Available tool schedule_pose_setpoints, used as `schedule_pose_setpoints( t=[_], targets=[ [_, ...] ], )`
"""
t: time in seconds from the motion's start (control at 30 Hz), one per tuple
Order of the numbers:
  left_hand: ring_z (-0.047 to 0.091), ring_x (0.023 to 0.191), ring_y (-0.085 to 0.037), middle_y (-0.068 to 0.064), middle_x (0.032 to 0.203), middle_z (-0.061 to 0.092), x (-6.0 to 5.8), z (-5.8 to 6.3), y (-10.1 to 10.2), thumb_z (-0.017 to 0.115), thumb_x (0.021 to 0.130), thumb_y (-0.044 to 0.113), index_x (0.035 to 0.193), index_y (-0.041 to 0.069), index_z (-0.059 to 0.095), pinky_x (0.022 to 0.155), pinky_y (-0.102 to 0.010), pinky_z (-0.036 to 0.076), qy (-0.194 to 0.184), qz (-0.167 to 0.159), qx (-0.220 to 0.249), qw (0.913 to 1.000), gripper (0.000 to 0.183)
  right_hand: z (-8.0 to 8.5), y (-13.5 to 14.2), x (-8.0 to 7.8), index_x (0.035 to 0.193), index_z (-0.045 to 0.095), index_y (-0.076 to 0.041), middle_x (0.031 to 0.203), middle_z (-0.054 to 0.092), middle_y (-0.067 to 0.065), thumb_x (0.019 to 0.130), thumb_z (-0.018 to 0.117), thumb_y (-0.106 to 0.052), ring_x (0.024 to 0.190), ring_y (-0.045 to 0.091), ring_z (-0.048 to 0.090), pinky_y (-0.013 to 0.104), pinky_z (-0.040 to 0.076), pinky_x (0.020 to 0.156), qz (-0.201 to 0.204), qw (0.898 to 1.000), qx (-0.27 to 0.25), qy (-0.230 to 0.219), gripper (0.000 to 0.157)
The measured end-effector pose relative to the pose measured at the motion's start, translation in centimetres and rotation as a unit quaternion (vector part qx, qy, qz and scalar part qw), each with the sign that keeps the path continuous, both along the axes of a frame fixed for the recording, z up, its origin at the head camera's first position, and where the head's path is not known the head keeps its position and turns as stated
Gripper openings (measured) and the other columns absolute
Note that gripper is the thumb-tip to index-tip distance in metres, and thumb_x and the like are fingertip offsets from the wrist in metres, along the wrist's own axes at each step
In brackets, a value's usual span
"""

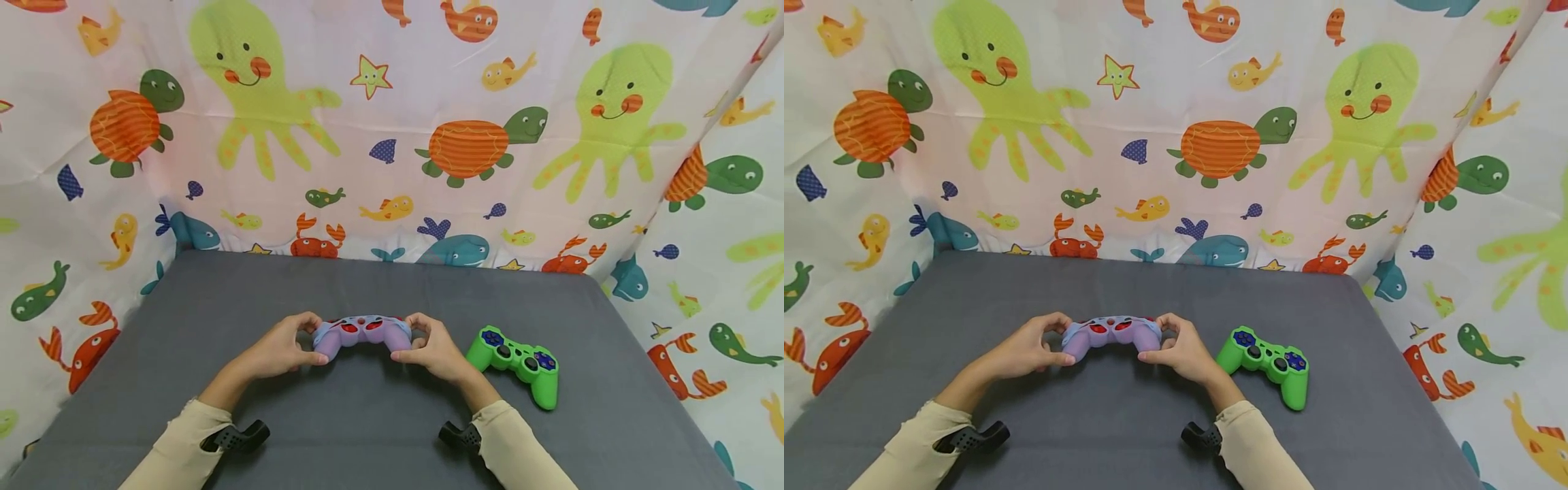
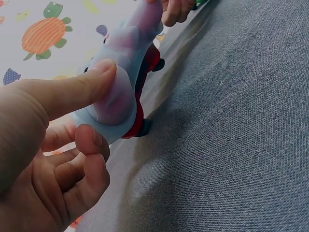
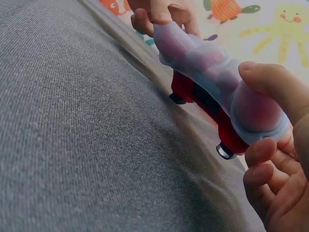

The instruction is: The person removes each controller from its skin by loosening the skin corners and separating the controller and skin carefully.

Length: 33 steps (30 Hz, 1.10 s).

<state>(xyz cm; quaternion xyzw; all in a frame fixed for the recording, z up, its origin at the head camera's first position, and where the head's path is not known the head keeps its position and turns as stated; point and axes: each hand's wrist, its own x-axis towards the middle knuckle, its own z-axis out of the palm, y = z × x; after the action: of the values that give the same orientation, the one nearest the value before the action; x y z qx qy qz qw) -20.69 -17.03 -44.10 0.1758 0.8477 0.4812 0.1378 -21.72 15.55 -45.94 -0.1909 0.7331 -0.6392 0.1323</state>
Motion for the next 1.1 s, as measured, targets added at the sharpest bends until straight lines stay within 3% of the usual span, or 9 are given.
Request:
schedule_pose_setpoints(
  t=[0.3,0.53,0.77,0.93,1.1],
  targets=[
    [0.050,0.049,-0.016,-0.017,0.113,0.055,0.4,-0.9,0.7,0.085,0.082,0.022,0.122,0.003,0.056,0.051,-0.031,0.051,-0.001,-0.009,0.000,1.0000,0.053,-0.8,0.8,1.0,0.108,0.051,0.004,0.101,0.056,0.003,0.082,0.081,-0.001,0.049,0.004,0.047,0.019,0.039,0.050,-0.010,1.000,-0.002,0.006,0.041],
    [0.049,0.048,-0.016,-0.017,0.113,0.055,-0.2,-0.2,0.4,0.084,0.084,0.022,0.123,0.003,0.055,0.050,-0.030,0.049,0.000,-0.007,0.007,0.9999,0.053,-0.2,0.4,0.2,0.110,0.048,0.006,0.114,0.055,0.011,0.085,0.078,-0.004,0.055,0.008,0.054,0.021,0.044,0.052,-0.006,1.000,0.011,0.010,0.040],
    [0.053,0.054,-0.017,-0.016,0.113,0.054,-0.1,-0.1,0.2,0.085,0.082,0.023,0.124,0.003,0.054,0.053,-0.030,0.050,0.007,0.013,0.005,0.9999,0.056,-0.3,0.1,0.0,0.132,0.043,0.001,0.126,0.055,0.022,0.088,0.076,-0.004,0.056,0.010,0.058,0.025,0.047,0.052,-0.008,0.999,0.037,0.017,0.055],
    [0.066,0.067,-0.021,-0.019,0.117,0.054,0.0,-0.1,0.1,0.085,0.083,0.023,0.130,0.001,0.051,0.059,-0.033,0.055,-0.005,0.012,0.035,0.9993,0.062,-0.3,0.1,-0.2,0.149,0.040,-0.003,0.120,0.057,0.024,0.090,0.074,-0.007,0.060,0.015,0.063,0.026,0.050,0.055,-0.006,0.998,0.063,0.025,0.068],
    [0.074,0.082,-0.021,-0.020,0.122,0.052,0.0,0.0,0.1,0.086,0.081,0.021,0.136,0.000,0.049,0.065,-0.033,0.057,-0.010,0.003,0.048,0.9988,0.069,-0.1,0.1,-0.3,0.150,0.045,-0.004,0.114,0.056,0.021,0.091,0.074,-0.010,0.062,0.014,0.064,0.026,0.052,0.057,0.000,0.996,0.088,0.030,0.067]
  ],
)
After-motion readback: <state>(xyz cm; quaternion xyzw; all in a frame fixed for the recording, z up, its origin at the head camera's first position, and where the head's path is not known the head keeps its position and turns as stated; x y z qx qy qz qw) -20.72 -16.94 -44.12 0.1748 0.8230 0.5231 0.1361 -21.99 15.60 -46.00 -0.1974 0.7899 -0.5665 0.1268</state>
